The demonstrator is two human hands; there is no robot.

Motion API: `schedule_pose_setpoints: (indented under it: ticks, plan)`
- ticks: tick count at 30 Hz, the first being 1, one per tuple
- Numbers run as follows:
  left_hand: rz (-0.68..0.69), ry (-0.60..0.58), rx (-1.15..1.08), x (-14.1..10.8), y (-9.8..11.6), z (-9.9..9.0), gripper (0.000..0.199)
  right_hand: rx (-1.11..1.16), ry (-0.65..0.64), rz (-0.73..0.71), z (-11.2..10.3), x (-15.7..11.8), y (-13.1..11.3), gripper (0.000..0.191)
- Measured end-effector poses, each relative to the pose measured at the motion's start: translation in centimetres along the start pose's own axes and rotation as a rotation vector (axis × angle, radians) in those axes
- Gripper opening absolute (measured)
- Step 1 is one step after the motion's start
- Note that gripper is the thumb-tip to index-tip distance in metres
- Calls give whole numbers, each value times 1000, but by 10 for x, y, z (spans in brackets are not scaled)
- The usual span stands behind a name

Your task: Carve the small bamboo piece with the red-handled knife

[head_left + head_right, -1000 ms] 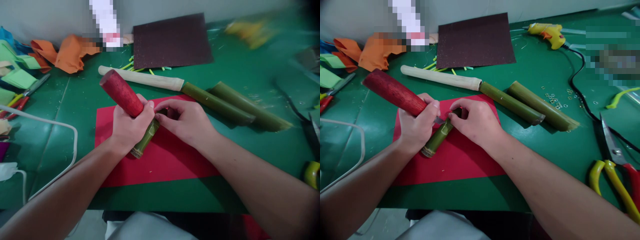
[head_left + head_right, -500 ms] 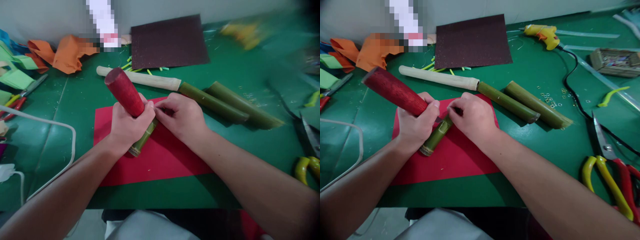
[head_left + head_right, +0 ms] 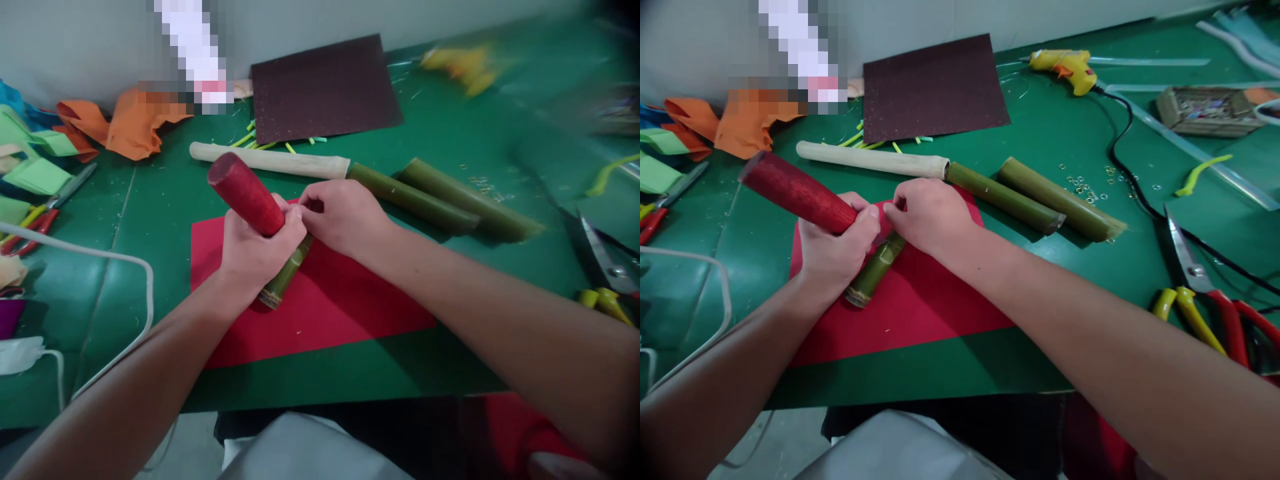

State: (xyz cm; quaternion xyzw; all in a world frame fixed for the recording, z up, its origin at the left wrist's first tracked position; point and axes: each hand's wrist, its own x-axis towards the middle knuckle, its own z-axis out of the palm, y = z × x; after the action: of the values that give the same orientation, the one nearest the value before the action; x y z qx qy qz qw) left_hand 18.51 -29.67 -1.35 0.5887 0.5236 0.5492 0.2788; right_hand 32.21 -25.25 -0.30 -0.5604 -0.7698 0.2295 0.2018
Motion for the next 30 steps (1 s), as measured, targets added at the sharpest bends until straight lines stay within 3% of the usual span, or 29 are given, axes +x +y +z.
schedule_pose_setpoints:
  ticks: [4, 12, 19, 30]
  plan:
    - [40, 13, 34, -2, 0, 0, 16, -18, 13, 19, 9, 5, -1, 31]
    - [9, -23, 116, -9, 7, -2, 20, -9, 41, -6, 15, 5, 2, 28]
    - [3, -11, 206, -12, 9, -5, 20, -43, 51, 46, 15, 9, -2, 45]
    - [-30, -17, 179, -7, 12, -1, 24, -78, 66, 14, 18, 7, -2, 37]
